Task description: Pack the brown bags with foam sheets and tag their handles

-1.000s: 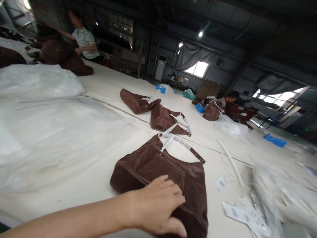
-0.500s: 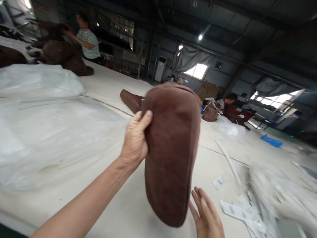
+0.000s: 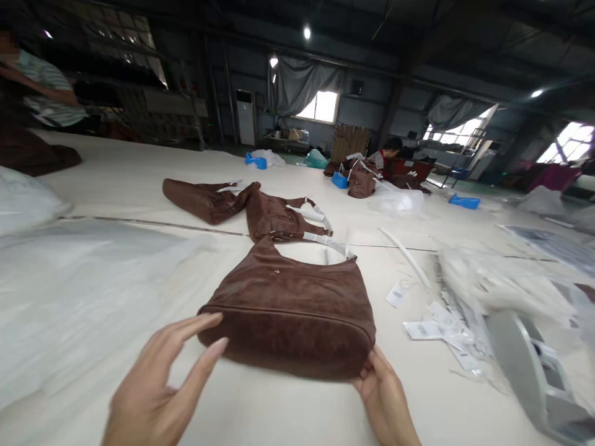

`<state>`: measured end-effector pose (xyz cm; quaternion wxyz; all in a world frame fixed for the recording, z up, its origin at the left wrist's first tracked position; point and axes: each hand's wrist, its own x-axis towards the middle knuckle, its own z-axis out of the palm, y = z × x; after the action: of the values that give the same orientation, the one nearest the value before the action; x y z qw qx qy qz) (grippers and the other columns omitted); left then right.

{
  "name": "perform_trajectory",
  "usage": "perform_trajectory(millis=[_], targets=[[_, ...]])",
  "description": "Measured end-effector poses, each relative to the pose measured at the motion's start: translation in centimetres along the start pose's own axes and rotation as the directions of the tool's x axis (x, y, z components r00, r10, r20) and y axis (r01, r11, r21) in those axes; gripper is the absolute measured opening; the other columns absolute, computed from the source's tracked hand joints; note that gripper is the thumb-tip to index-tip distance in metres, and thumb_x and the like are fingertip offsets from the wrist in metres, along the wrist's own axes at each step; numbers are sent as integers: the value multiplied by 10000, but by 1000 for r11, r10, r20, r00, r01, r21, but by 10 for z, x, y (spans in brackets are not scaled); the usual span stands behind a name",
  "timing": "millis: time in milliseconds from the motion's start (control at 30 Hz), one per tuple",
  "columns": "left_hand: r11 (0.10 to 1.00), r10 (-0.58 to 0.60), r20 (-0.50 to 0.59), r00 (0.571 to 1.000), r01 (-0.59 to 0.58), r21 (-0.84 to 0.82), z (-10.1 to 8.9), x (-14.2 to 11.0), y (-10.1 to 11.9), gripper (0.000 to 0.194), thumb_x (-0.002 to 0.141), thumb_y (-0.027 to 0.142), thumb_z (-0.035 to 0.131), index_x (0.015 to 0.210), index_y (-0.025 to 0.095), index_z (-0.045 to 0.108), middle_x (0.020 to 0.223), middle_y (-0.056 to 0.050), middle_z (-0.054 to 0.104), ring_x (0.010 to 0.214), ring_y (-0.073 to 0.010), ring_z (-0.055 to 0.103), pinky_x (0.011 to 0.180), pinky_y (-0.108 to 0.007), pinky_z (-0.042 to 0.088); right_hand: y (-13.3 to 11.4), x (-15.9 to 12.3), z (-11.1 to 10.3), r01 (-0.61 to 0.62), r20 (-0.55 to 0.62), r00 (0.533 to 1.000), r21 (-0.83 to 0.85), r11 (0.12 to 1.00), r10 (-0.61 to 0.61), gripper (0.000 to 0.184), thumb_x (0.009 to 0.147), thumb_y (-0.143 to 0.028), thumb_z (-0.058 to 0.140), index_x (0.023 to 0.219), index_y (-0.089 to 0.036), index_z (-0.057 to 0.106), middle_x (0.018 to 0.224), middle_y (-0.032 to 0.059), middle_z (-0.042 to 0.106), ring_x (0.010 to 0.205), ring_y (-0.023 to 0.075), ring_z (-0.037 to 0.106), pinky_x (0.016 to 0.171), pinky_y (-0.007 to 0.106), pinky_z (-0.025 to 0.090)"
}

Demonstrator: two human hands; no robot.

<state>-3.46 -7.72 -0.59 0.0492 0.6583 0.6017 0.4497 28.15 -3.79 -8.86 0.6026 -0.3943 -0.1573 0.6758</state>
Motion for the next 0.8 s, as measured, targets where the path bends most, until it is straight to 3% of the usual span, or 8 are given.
perform_trajectory(millis=[67, 133, 233, 333, 467, 600, 700, 800], targets=[[960, 258, 118, 959, -268, 79, 23, 23, 26, 512, 913, 436, 602, 1391, 304, 472, 1372, -72, 565, 1300, -313, 488, 1099, -494, 404, -4, -4, 6, 4, 62, 998, 12, 1000, -5, 383, 791, -392, 771, 1127, -227, 689, 1123, 78, 735, 963, 225, 683, 862, 409, 555], [880, 422, 306, 853, -467, 87, 56, 38, 43, 552, 928, 421, 590, 1437, 280, 427, 1417, -93, 529, 1346, -319, 437, 1155, -568, 299, -10, -8, 12, 18, 109, 994, 14, 1000, -20, 364, 809, -406, 755, 1122, -229, 696, 1159, 86, 722, 1020, 233, 672, 889, 411, 547], [857, 445, 422, 790, -512, 53, 95, 56, 50, 286, 984, 337, 479, 1199, 216, 622, 1159, -104, 650, 1102, -272, 591, 1017, -495, 450, -19, -12, 20, 48, 157, 986, 16, 999, -50, 370, 807, -384, 762, 1136, -226, 699, 1190, 96, 709, 1065, 245, 663, 906, 403, 537], [908, 371, 419, 829, -418, 24, 105, 78, 45, 310, 1015, 320, 377, 997, 189, 658, 950, -77, 657, 933, -227, 609, 883, -392, 496, -25, -12, 32, 61, 205, 976, 49, 997, -70, 357, 829, -334, 745, 1162, -216, 691, 1191, 99, 706, 1041, 234, 671, 909, 389, 530], [947, 308, 439, 844, -315, -59, 93, 103, 45, 442, 946, 483, 517, 1279, 196, 558, 1229, -94, 626, 1167, -267, 555, 1031, -427, 410, -31, -7, 50, 126, 288, 948, 60, 990, -138, 336, 844, -299, 714, 1166, -203, 689, 1198, 97, 700, 1010, 219, 668, 914, 384, 525], [966, 136, 443, 886, -20, -257, 73, 128, 48, 309, 905, 489, 561, 881, 191, 639, 852, -13, 652, 829, -197, 606, 772, -282, 471, -33, 6, 55, 136, 314, 938, 60, 989, -148, 288, 794, -332, 742, 1031, -169, 723, 1095, 110, 726, 986, 241, 667, 906, 424, 526], [849, -77, 308, 948, 225, -479, 54, 150, 43, 313, 798, 477, 695, 745, 185, 594, 680, 30, 569, 633, -133, 517, 592, -211, 415, -27, 28, 48, 179, 187, 969, -91, 980, -160, 316, 753, -402, 752, 966, -169, 732, 1117, 123, 714, 1082, 285, 637, 922, 453, 514], [679, -251, 297, 921, 386, -624, 35, 167, 36, 339, 701, 443, 795, 735, 187, 577, 632, 44, 561, 558, -111, 478, 523, -195, 391, -19, 59, 46, 293, 68, 954, -392, 872, -291, 378, 713, -398, 731, 1024, -183, 728, 1173, 126, 694, 1151, 308, 596, 980, 482, 477]])
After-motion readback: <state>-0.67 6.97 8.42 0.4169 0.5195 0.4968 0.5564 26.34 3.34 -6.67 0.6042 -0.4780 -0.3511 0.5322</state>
